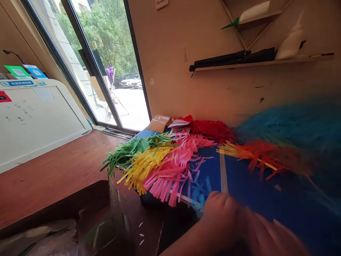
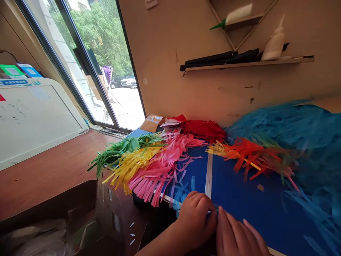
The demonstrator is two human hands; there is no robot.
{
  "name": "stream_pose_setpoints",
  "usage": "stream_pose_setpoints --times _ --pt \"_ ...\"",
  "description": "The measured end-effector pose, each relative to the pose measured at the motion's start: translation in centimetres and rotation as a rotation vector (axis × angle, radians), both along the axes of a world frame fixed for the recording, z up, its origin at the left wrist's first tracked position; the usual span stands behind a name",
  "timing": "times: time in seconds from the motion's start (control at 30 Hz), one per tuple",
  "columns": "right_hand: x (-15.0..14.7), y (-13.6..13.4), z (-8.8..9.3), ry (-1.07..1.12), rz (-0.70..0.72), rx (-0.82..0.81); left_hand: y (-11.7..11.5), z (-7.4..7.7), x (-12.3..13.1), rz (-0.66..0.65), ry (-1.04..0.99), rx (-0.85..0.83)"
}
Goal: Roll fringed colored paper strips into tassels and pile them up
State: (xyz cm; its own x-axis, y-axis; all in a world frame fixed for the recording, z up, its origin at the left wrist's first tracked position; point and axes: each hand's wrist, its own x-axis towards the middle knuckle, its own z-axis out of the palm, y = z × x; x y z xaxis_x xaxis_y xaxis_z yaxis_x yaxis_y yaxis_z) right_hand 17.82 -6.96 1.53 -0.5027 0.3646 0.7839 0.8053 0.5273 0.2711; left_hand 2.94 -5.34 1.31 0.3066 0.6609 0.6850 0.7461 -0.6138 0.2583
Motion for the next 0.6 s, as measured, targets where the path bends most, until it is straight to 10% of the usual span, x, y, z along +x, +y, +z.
stream_pose_setpoints --times 0.17,0.3,0.6 --pt "-0.9 -1.0 -0.1 0.098 -0.037 -0.061 -1.0 0.1 1.2 0.019 -0.473 -0.116" --pt "-2.3 -1.4 2.2 0.604 -0.115 -0.376 -1.1 0.6 2.1 -0.017 -0.787 -0.323" --pt "-2.0 -0.4 1.1 1.326 -0.043 -0.880 -0.1 -0.3 2.0 -0.231 -0.814 -0.329"
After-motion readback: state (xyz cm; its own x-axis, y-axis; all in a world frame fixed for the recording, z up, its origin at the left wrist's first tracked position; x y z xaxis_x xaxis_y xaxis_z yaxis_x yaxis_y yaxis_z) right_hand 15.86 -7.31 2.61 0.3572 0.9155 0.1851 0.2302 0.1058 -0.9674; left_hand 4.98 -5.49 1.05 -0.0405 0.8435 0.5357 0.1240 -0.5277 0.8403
